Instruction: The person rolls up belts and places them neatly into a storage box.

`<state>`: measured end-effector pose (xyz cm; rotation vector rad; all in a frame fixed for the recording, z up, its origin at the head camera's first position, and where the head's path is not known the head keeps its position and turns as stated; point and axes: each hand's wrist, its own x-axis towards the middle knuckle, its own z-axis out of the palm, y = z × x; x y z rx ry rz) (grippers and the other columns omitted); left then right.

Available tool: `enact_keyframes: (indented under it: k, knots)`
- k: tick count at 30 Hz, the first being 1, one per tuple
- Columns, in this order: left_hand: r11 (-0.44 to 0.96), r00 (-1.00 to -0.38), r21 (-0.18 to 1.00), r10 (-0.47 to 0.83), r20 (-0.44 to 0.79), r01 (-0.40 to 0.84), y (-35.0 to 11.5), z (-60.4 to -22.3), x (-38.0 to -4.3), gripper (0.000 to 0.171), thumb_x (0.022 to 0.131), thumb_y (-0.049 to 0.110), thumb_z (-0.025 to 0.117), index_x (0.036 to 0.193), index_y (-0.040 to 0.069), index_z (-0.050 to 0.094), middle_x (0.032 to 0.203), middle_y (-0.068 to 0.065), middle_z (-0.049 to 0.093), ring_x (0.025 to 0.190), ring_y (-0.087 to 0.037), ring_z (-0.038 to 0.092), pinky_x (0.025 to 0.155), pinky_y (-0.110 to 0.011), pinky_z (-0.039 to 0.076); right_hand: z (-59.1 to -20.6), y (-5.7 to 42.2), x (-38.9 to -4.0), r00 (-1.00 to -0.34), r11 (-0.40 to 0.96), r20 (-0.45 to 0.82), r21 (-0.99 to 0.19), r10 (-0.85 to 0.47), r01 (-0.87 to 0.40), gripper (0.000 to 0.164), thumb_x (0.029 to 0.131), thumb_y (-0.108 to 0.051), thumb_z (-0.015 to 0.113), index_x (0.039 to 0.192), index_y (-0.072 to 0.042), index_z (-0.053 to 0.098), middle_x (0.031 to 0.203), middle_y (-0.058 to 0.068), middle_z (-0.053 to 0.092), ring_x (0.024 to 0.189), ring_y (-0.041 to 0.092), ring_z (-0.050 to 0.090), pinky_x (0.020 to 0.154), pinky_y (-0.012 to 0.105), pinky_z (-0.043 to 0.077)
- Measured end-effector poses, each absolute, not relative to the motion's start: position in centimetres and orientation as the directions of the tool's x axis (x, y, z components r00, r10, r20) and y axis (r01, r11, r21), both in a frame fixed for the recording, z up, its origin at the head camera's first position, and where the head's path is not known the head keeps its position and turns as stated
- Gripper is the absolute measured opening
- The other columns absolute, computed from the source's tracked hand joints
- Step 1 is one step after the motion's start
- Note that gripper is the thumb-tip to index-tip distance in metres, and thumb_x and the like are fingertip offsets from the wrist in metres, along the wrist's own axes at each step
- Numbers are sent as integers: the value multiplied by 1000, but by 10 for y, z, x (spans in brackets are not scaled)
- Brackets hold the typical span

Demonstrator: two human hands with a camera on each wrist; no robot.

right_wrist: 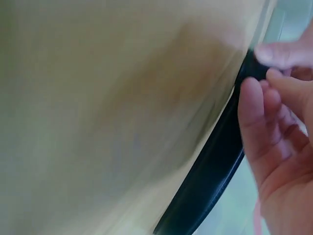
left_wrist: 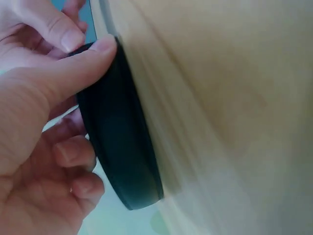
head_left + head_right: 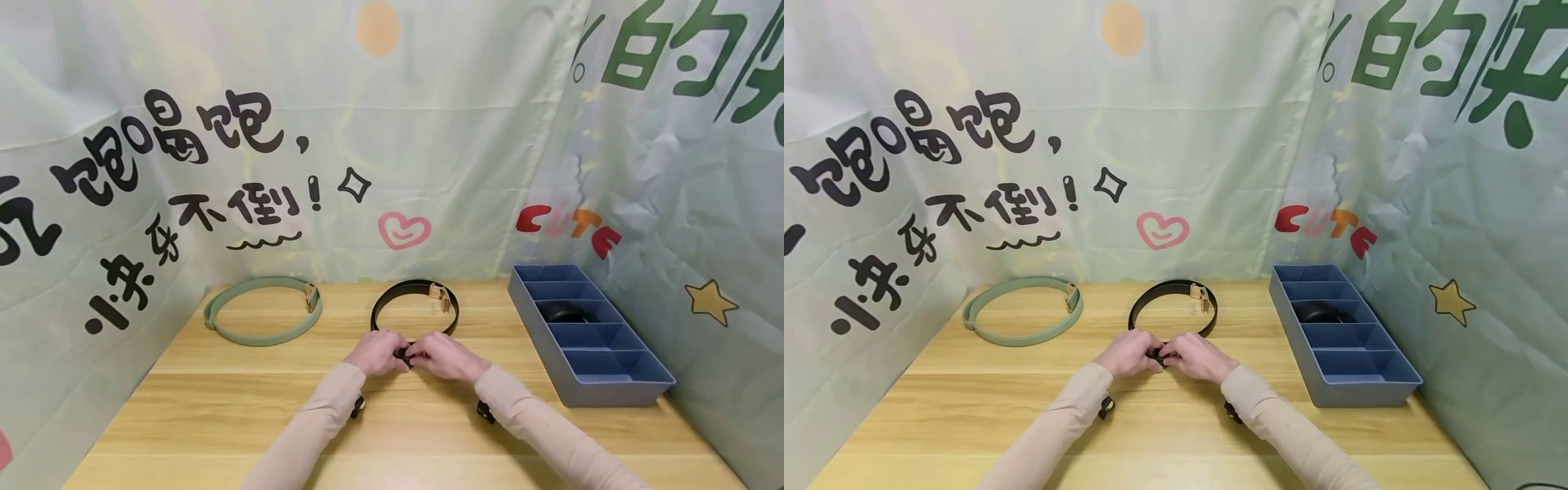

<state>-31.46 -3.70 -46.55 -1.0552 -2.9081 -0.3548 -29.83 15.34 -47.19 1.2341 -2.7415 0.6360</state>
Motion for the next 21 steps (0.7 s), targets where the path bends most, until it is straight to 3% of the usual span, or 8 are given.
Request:
enact_keyframes:
  k: [5, 10, 13, 21]
  knots:
    - [753, -777, 192, 617, 128, 629, -37, -470, -314, 22, 71, 39, 86, 88, 30, 74, 89, 14, 71, 80, -10, 64, 70, -31, 50, -473, 148, -296, -709, 630, 192, -344, -679, -696, 15, 90, -6, 67, 102, -11, 76, 97, 2, 75, 86, 13, 70, 76, 23, 55]
    - [702, -720, 176, 690, 71, 690, -42, -468, -315, 29, 75, 28, 85, 101, 32, 71, 99, 16, 70, 89, -8, 64, 77, -31, 50, -474, 152, -298, -663, 584, 220, -333, -715, -740, 16, 90, -8, 68, 102, -14, 76, 99, 0, 76, 89, 11, 70, 80, 24, 55]
    - [698, -717, 194, 696, 47, 690, -44, -464, -314, 33, 76, 26, 84, 106, 32, 73, 105, 15, 71, 92, -8, 64, 82, -31, 51, -474, 155, -300, -638, 562, 232, -320, -734, -763, 16, 91, -12, 68, 104, -16, 76, 102, -1, 75, 92, 10, 70, 82, 25, 55]
    - [745, -773, 227, 631, 68, 628, -37, -461, -315, 22, 73, 31, 86, 91, 28, 74, 88, 13, 70, 78, -8, 59, 70, -28, 47, -470, 149, -295, -671, 605, 232, -298, -705, -738, 13, 91, -10, 68, 101, -14, 76, 97, 1, 75, 85, 10, 69, 74, 25, 55]
